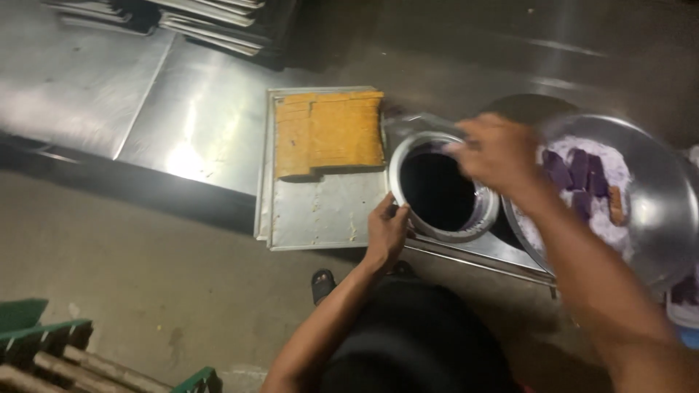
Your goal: Dipping pastry pieces into a purple liquid and coating them in shredded coconut.
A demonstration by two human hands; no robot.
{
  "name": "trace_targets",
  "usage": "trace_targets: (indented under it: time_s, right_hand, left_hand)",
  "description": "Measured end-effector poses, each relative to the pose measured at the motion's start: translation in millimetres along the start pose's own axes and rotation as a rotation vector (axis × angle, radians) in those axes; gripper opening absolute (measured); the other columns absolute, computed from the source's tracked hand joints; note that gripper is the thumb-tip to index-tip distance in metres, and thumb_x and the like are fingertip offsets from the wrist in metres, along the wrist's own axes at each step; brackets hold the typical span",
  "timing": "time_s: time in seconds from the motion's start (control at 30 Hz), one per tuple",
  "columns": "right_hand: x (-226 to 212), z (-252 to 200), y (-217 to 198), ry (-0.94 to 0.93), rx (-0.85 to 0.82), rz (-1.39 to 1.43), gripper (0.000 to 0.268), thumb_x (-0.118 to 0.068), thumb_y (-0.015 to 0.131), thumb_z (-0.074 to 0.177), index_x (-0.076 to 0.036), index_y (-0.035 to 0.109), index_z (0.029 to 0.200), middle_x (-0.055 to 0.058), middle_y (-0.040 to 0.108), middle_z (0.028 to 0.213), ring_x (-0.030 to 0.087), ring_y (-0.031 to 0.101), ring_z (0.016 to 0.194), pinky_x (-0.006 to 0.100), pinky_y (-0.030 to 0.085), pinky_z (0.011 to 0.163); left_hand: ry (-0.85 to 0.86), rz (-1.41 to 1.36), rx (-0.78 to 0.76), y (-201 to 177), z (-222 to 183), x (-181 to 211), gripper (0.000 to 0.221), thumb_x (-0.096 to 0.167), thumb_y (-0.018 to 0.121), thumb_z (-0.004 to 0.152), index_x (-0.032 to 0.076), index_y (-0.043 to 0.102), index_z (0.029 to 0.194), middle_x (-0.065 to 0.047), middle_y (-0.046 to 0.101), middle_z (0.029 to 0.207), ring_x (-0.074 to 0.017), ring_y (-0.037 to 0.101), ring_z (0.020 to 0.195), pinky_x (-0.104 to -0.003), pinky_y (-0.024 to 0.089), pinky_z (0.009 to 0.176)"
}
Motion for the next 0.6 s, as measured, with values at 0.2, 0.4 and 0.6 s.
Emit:
trace_targets:
  time_s: [0.2, 0.4, 0.6]
  right_hand:
    - [-130.5, 36.5, 116.7, -0.391, -0.155, -0.057, 0.032, -0.041, 0.077, 0.087, -0.009, 0.073, 0.089, 0.009, 0.069, 0.095, 0.033, 0.069, 0.082, 0.048, 0.053, 0.07]
    - [-207.8, 48.2, 180.8, -0.591, -0.102, -0.126, 0.016, -0.019, 0.074, 0.072, -0.008, 0.072, 0.083, 0.013, 0.068, 0.09, 0.031, 0.071, 0.071, 0.046, 0.055, 0.06]
    - [-220.8, 50.7, 207.2, -0.582, -0.174, -0.235, 0.019, -0.014, 0.073, 0.068, -0.004, 0.075, 0.084, 0.017, 0.069, 0.089, 0.032, 0.072, 0.069, 0.044, 0.054, 0.054]
  left_hand:
    - [-0.021, 0.08, 0.025, -5.0, 1.4, -4.3, 0.028, 0.011, 0.059, 0.099, 0.001, 0.063, 0.125, -0.006, 0.063, 0.071, -0.0132, 0.059, 0.055, -0.03, 0.051, 0.049]
    - [0.051, 0.198, 0.048, -10.9, 5.3, -11.9, 0.022, 0.01, 0.056, 0.095, -0.007, 0.069, 0.1, -0.014, 0.072, 0.078, -0.0183, 0.068, 0.064, -0.035, 0.054, 0.055]
    - [0.133, 0.252, 0.04, -12.5, 5.0, -5.8, 0.024, 0.014, 0.059, 0.094, -0.006, 0.068, 0.104, -0.015, 0.074, 0.088, -0.0211, 0.07, 0.078, -0.037, 0.054, 0.064]
Point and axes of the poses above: each hand's wrist, its own z-axis towards the middle knuckle, its own y-axis out of the palm, x = y × z, the point moved 10 cm from there along z, towards the middle knuckle
